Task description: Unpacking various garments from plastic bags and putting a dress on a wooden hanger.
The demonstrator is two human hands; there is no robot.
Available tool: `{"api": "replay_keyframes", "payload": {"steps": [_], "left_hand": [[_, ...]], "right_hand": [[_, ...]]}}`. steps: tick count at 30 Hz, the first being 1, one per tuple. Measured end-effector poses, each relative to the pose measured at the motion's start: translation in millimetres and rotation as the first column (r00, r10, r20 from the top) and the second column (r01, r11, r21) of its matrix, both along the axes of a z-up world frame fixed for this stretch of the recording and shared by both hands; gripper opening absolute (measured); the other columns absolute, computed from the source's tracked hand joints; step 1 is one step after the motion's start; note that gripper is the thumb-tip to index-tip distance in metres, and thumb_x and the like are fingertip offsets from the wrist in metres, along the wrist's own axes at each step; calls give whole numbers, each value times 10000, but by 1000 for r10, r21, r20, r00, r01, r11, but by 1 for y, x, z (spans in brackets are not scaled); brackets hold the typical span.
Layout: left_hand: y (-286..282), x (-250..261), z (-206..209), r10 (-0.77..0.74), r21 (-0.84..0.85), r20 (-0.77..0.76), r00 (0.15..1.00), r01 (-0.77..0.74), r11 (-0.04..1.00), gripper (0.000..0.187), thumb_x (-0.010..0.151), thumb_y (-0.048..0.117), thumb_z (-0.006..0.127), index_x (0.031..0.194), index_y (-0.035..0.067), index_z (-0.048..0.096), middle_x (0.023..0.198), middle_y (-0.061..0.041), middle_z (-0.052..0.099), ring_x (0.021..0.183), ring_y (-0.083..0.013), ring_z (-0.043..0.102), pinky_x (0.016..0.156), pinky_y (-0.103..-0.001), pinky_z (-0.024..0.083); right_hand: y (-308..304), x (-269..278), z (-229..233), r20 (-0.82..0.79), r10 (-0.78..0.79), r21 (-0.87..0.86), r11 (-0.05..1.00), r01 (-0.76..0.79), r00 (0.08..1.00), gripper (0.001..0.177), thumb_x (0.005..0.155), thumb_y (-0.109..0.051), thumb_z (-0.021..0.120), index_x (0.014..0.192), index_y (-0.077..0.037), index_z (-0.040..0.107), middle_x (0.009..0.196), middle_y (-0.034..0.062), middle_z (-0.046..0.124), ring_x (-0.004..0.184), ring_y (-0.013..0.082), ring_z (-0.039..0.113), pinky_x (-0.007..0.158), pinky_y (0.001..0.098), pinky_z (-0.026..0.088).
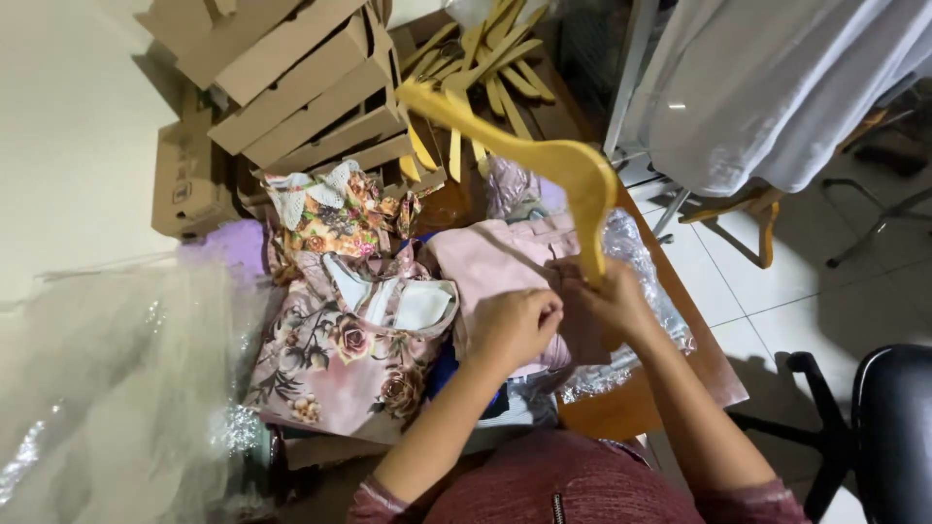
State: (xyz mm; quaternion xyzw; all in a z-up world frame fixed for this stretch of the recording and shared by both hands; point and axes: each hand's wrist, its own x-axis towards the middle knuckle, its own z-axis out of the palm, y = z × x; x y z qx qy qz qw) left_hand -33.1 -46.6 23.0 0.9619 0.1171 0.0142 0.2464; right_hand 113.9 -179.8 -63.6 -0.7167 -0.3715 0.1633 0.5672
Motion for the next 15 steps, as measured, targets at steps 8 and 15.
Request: {"api": "replay_keyframes", "payload": {"steps": [8,15], "left_hand": [[-4,-21,-65,90,-258,268,959,-19,966,231,868,229,752,1006,45,732,887,-140,765,789,-294,743,720,-401,590],[6,-22,-63,278,-747,172,945,-59,662,329,926,288,760,1074,-4,741,819,-57,731,701,-121,664,618,-266,509]], "right_hand": [[14,-16,37,153,-34,-431,897,97,988,262,841,-155,850,1014,-13,714,834,160,726,743,240,707,692,394,548],[12,-24,74,-421,165,179,979,-97,892,283,823,-30,825,742,-61,555,712,15,665,639,92,653,593,257,538]]}}
